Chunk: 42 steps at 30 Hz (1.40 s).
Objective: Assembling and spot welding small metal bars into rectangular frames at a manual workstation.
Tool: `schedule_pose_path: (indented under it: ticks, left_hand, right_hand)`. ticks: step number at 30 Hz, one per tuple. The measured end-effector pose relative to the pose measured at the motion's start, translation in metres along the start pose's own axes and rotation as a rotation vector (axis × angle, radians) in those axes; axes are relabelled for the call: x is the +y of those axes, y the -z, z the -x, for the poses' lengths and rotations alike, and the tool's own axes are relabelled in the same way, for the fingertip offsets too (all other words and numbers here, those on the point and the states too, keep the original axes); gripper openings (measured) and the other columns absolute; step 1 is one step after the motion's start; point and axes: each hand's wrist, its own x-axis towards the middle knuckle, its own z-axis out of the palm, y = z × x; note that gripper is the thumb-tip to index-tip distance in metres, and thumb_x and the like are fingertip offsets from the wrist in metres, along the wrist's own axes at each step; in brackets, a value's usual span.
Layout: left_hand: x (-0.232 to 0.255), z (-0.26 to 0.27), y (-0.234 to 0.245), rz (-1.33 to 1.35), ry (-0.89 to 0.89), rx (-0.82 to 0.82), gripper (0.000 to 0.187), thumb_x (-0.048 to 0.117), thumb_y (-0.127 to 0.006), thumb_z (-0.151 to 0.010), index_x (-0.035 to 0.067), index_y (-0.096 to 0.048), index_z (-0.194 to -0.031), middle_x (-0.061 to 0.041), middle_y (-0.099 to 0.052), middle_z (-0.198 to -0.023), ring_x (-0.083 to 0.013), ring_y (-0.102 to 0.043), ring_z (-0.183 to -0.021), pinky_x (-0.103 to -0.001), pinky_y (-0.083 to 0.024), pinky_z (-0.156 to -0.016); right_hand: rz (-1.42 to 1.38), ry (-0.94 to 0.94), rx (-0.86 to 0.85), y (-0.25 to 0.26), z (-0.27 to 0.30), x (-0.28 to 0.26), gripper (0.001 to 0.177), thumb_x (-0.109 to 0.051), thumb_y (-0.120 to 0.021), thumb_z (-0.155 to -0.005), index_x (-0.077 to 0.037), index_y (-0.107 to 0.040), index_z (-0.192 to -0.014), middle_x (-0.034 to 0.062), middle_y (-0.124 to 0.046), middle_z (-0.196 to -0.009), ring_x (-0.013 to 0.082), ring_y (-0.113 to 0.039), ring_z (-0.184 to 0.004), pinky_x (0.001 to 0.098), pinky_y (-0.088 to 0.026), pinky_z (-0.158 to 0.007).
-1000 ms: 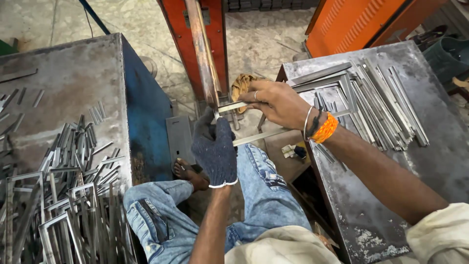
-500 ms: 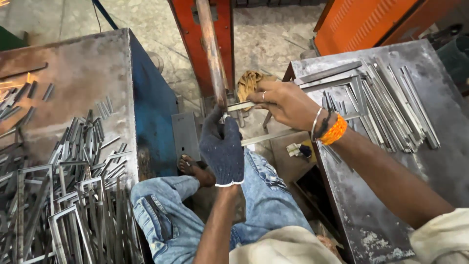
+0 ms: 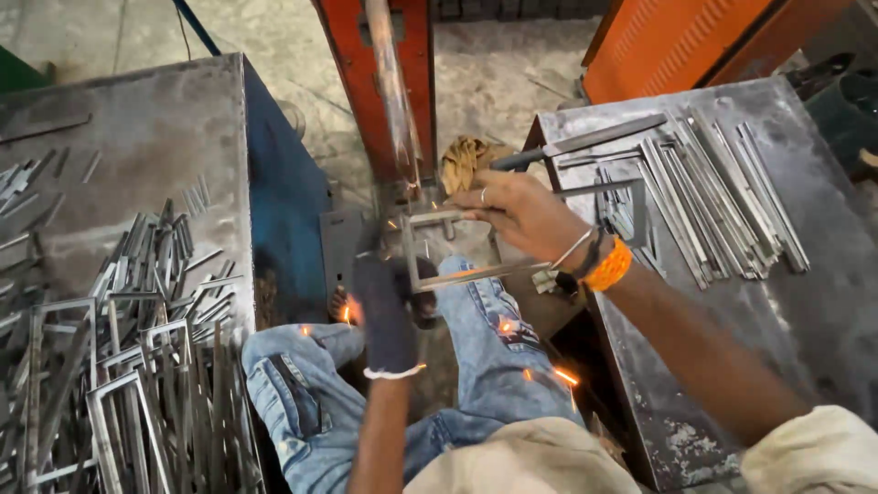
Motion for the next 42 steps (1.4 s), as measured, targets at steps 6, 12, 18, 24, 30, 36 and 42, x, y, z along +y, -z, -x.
schedule_pose_path:
  ticks: [6, 12, 18, 24, 30, 36, 42]
  left_hand:
    - [0.041, 0.024, 0.075, -1.11, -0.136, -0.04, 0.052, 0.048, -0.067, -0.09, 0.007, -0.071, -0.123, -0.009, -0.075, -0.098, -0.0223, -0.072, -0.09, -0.035, -0.055, -0.077]
    - [-0.017, 0.029, 0.033, -0.349, -0.121, -0.426, 0.067, 0.025, -0.078, -0.084, 0.002, -0.051, -0.141, -0.016, -0.062, -0.134, -0.0238, -0.062, -0.122, -0.042, -0.05, -0.1]
    - [-0.167, -0.029, 0.017, -0.599, -0.526, -0.179, 0.043, 0.019, -0.063, -0.102, -0.001, -0.052, -0.138, -0.014, -0.059, -0.133, -0.0216, -0.057, -0.125, -0.036, -0.045, -0.104]
    - [0.016, 0.016, -0.031, -0.072, -0.234, -0.157, 0.026, 0.017, -0.058, -0.107, -0.003, -0.069, -0.119, -0.013, -0.073, -0.105, -0.0201, -0.067, -0.095, -0.034, -0.055, -0.085]
    - [0.035, 0.0, -0.015, 0.074, -0.282, -0.113, 0.029, 0.021, -0.057, -0.104, -0.002, -0.067, -0.118, -0.011, -0.075, -0.108, -0.0224, -0.069, -0.102, -0.039, -0.056, -0.093]
    - [0.08, 0.001, -0.049, 1.012, -0.171, -0.333, 0.04, 0.044, -0.063, -0.096, 0.011, -0.053, -0.075, -0.001, -0.05, -0.071, -0.0183, -0.056, -0.079, -0.039, -0.049, -0.091]
    - [0.078, -0.026, -0.042, 1.205, -0.254, -0.511, 0.057, 0.051, -0.053, -0.107, 0.019, -0.034, -0.064, 0.003, -0.027, -0.057, -0.0132, -0.029, -0.059, -0.034, -0.032, -0.069]
  right_hand:
    - [0.004, 0.068, 0.069, -0.022, 0.013, -0.005, 0.04, 0.001, -0.063, -0.088, -0.007, -0.071, -0.126, 0.0158, -0.06, -0.093, 0.035, -0.062, -0.089, 0.0423, -0.049, -0.078]
    - [-0.227, -0.153, 0.177, -0.056, 0.0, -0.051, 0.024, -0.01, -0.07, -0.094, -0.008, -0.076, -0.117, 0.0113, -0.065, -0.082, 0.0265, -0.062, -0.073, 0.0374, -0.047, -0.067]
    - [-0.423, -0.099, 0.11, -0.081, -0.009, -0.071, 0.024, -0.008, -0.069, -0.095, -0.006, -0.073, -0.119, 0.0098, -0.068, -0.092, 0.0244, -0.068, -0.083, 0.0342, -0.054, -0.074]
    - [0.037, -0.161, 0.456, -0.022, 0.023, -0.087, 0.023, -0.011, -0.077, -0.093, -0.007, -0.072, -0.115, 0.0114, -0.07, -0.106, 0.0262, -0.069, -0.097, 0.0346, -0.054, -0.084]
    - [-0.532, -0.551, 0.422, -0.057, 0.044, -0.042, 0.05, -0.008, -0.08, -0.085, -0.003, -0.059, -0.13, 0.0012, -0.07, -0.09, 0.0076, -0.063, -0.078, 0.0234, -0.053, -0.068]
    - [-0.77, -0.557, 0.545, -0.096, 0.03, -0.052, 0.042, 0.002, -0.074, -0.088, 0.0, -0.057, -0.127, -0.0023, -0.064, -0.071, 0.0028, -0.062, -0.066, 0.0182, -0.047, -0.06]
    - [-0.717, -0.537, 0.567, -0.097, 0.011, -0.048, 0.039, 0.0, -0.075, -0.088, 0.002, -0.063, -0.125, -0.0025, -0.066, -0.067, 0.001, -0.058, -0.061, 0.0185, -0.044, -0.055]
